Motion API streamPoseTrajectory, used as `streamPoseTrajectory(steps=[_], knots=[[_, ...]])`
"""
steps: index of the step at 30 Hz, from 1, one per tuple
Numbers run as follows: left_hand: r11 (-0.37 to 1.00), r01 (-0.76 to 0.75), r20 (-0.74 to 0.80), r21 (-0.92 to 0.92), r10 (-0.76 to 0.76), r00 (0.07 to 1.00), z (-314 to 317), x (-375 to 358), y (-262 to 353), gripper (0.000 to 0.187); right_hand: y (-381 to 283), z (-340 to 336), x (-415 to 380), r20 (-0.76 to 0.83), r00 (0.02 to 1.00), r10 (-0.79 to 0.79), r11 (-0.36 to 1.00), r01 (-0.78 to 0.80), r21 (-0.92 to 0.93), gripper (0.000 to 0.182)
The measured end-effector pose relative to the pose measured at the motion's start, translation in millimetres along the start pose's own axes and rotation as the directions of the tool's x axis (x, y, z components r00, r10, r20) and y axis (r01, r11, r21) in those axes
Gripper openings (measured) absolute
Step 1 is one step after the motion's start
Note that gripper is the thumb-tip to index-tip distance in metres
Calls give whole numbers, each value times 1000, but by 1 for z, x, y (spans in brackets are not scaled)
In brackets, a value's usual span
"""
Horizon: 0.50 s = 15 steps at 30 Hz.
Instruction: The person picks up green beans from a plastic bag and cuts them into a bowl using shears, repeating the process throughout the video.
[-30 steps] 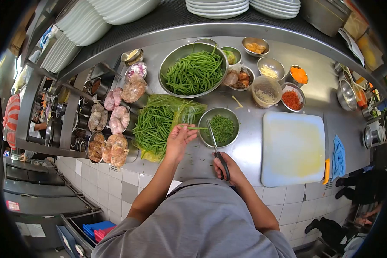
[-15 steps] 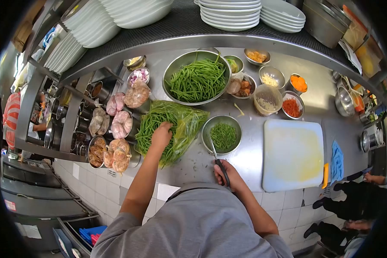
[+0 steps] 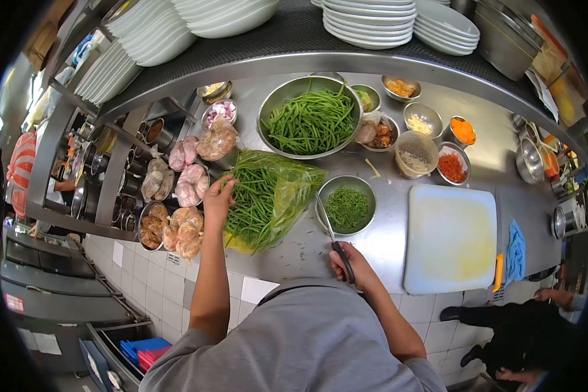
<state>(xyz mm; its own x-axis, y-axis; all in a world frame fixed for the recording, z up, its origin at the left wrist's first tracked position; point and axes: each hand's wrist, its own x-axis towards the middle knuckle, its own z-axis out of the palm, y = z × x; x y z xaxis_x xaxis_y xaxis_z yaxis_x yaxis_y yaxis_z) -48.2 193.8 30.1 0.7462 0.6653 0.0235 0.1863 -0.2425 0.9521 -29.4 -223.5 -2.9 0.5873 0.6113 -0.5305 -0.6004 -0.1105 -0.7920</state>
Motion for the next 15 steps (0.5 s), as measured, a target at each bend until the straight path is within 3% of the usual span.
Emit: streamPoseTrajectory(steps=[2,4,6,10,12,13,15], knots=[[994,25,-15,-106,-26,1000,-5,2,3,30,-1,1,2,17,1000,9,1000,-9,9,47],[941,-5,-83,-340,-25,996,-6,4,1,24,0,2,4,30,999,15,1000,-15,21,47],[944,-1,-68,-331,-22,997,-6,2,3,20,-2,4,3,29,999,18,1000,-18,8,46],[928,147,94,-342,-122,988,15,-16,12,14,-8,6,-1,65,998,1,1000,0,-16,49],[932,216,224,-292,-153,963,33,-26,15,15,-9,3,0,163,986,-28,994,45,-97,56],[933,235,278,-272,-157,948,43,-31,17,16,-9,3,1,151,988,-27,994,42,-97,56],[944,249,371,-218,-156,915,60,-37,21,16,-11,4,3,140,983,-116,951,151,-269,62]])
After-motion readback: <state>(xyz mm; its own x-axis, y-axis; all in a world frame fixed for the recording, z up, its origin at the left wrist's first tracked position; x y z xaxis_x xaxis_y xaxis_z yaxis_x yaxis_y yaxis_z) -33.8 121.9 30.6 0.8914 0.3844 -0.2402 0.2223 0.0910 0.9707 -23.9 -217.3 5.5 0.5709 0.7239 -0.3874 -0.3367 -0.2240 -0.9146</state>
